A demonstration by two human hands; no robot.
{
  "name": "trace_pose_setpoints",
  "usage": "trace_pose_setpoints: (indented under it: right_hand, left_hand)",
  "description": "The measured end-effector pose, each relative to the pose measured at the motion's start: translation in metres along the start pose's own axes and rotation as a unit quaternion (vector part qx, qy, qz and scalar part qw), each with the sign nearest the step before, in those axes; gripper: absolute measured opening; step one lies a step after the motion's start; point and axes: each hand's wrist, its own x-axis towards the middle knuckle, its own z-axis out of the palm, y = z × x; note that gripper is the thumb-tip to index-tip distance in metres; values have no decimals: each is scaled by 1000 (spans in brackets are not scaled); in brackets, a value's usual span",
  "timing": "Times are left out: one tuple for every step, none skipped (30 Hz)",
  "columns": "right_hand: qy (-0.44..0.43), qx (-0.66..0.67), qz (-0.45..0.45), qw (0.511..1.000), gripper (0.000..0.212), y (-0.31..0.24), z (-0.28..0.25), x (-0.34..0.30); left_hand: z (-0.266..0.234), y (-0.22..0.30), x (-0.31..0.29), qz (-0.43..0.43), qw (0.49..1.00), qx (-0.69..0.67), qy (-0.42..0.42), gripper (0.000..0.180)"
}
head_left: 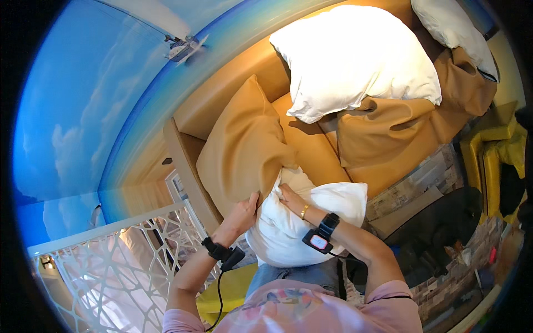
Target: The person wipes a white decorative lattice structure with a blue cloth, then moves to a bed and places white pillows into brown pillowcases. The person adjusts the pillows and smooths the bedding.
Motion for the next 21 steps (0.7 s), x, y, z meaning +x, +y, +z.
trace_pose_setpoints:
  right_hand:
    - [59, 9, -44, 997, 24, 9, 16, 0]
    - [45, -28, 0, 999, 24, 13, 28, 4]
    - [35, -63, 44, 996, 25, 15, 38, 7]
    - [24, -98, 89, 991, 25, 19, 45, 8]
    - [2, -143, 93, 985, 31, 26, 47, 13]
    - [-51, -192, 83, 977, 41, 83, 58, 27]
    - [-17, -203, 95, 974, 42, 117, 64, 37]
    - [17, -215, 107, 971, 43, 134, 64, 41]
    - [40, -202, 135, 969, 42, 121, 56, 38]
    - [64, -188, 163, 966, 41, 108, 45, 37]
    - [92, -176, 193, 961, 39, 96, 31, 36]
    - [92, -208, 201, 953, 41, 100, 15, 33]
    - [92, -239, 208, 944, 42, 105, -5, 27]
    - [94, -270, 218, 933, 44, 110, -23, 20]
    - [133, -277, 222, 925, 46, 97, -40, 10]
    - [166, -286, 222, 917, 49, 64, -58, -2]
    - [126, -252, 304, 910, 56, 21, -76, -8]
    - [163, -288, 237, 913, 58, 23, -77, -17]
    - [197, -323, 169, 910, 61, 28, -76, -34]
    - [229, -353, 96, 902, 64, 31, -71, -48]
    - [199, -342, 60, 916, 66, 23, -62, -61]
  left_hand:
    - [-1, 1, -2, -10, 1000, 6, -9, 26]
    - [4, -2, -9, 11, 1000, 2, -2, 25]
    - [13, -3, -17, 35, 999, 1, 4, 24]
    - [24, -5, -24, 58, 998, 0, 9, 23]
    - [35, -10, -30, 131, 990, 0, 50, 25]
    - [41, -7, -27, 156, 985, 10, 70, 22]
    - [44, -5, -22, 158, 986, 10, 59, 23]
    - [46, -4, -18, 160, 986, 11, 49, 23]
    - [54, -6, -16, 124, 991, 21, 37, 25]
    - [64, -10, -10, 89, 995, 31, 24, 27]
    - [72, -11, -3, 59, 997, 40, 10, 29]
    - [77, -7, 5, 63, 996, 36, 57, 30]
    - [83, -2, 12, 67, 992, 32, 103, 32]
    - [88, 3, 20, 73, 986, 26, 148, 33]
    - [94, 7, 26, 62, 983, 34, 169, 33]
    - [101, 9, 30, 45, 980, 39, 191, 33]
    - [107, 10, 31, 26, 976, 46, 213, 33]
    - [112, 9, 33, 27, 972, 35, 230, 32]
    - [117, 8, 35, 28, 968, 24, 248, 32]
    - [120, 7, 36, 26, 963, 15, 267, 31]
    - [120, 6, 35, 17, 967, 10, 253, 30]
